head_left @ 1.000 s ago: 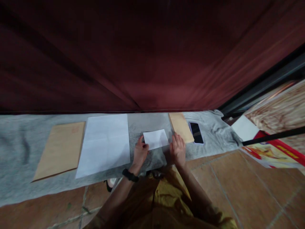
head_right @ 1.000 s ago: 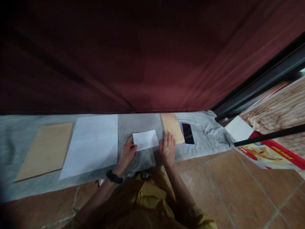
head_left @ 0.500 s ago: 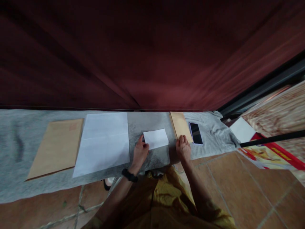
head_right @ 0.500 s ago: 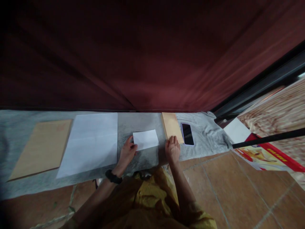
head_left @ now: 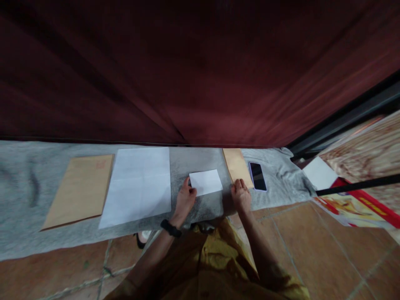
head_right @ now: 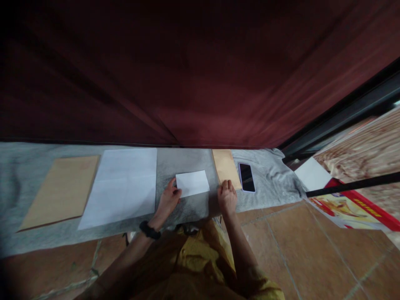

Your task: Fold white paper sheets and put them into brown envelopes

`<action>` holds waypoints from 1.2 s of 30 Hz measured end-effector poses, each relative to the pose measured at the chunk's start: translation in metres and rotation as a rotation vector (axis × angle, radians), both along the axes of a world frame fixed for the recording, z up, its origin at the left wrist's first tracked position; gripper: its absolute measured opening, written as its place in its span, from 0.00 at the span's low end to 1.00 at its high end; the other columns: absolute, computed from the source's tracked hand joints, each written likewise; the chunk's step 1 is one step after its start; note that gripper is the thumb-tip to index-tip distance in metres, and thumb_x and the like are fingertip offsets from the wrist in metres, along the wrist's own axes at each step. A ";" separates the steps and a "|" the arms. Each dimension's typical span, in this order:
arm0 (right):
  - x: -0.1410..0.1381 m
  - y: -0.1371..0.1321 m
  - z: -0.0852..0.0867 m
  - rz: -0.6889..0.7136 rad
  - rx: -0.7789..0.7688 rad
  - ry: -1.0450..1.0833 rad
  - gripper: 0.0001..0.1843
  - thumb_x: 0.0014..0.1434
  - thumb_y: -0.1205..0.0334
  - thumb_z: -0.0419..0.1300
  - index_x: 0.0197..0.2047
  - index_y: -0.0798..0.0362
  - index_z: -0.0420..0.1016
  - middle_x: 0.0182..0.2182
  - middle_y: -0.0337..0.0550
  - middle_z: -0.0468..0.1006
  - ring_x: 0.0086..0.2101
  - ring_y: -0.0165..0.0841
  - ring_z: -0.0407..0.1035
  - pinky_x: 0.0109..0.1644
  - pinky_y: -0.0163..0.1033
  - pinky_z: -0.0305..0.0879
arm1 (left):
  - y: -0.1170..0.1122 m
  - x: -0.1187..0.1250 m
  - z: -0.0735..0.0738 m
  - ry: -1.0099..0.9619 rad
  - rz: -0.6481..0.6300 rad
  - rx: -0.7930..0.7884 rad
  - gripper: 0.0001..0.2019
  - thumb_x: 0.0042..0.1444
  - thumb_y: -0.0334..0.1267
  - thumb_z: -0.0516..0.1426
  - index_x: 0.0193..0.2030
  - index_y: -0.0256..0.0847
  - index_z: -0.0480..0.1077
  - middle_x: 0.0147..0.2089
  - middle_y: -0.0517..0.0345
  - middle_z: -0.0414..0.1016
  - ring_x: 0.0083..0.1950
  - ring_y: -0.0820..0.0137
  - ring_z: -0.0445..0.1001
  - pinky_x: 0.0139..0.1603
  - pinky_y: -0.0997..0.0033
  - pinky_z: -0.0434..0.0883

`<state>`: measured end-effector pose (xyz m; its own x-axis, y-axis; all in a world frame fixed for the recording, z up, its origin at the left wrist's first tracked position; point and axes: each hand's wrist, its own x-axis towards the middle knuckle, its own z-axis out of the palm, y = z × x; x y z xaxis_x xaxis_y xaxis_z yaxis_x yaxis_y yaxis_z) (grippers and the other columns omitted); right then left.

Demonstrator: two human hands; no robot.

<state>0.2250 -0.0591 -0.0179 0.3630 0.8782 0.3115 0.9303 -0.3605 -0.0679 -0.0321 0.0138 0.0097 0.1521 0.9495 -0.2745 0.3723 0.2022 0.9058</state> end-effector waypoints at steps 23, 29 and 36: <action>-0.094 0.017 -0.004 0.662 0.065 0.229 0.26 0.75 0.59 0.48 0.72 0.56 0.64 0.72 0.56 0.62 0.71 0.45 0.55 0.72 0.57 0.59 | 0.007 -0.134 0.031 0.575 0.270 0.510 0.19 0.63 0.39 0.56 0.59 0.42 0.72 0.63 0.41 0.72 0.65 0.52 0.69 0.68 0.50 0.65; -0.101 0.014 -0.014 0.605 0.045 0.207 0.26 0.75 0.59 0.48 0.72 0.55 0.64 0.72 0.56 0.62 0.71 0.46 0.56 0.72 0.59 0.58 | 0.024 -0.263 0.025 0.960 0.662 0.227 0.33 0.59 0.56 0.61 0.61 0.32 0.63 0.65 0.30 0.66 0.66 0.38 0.64 0.61 0.40 0.67; -0.102 0.015 -0.012 0.601 0.047 0.213 0.26 0.74 0.58 0.50 0.72 0.55 0.64 0.71 0.56 0.63 0.70 0.48 0.57 0.71 0.61 0.59 | 0.020 -0.296 0.037 0.999 0.768 0.121 0.24 0.52 0.55 0.68 0.42 0.41 0.63 0.53 0.44 0.72 0.62 0.40 0.70 0.59 0.43 0.69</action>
<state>0.1225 -0.0442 -0.0296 -0.1307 0.9348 0.3301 0.9336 0.2281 -0.2763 -0.3278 0.0342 0.0464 -0.6703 0.7281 0.1431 0.7265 0.6047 0.3265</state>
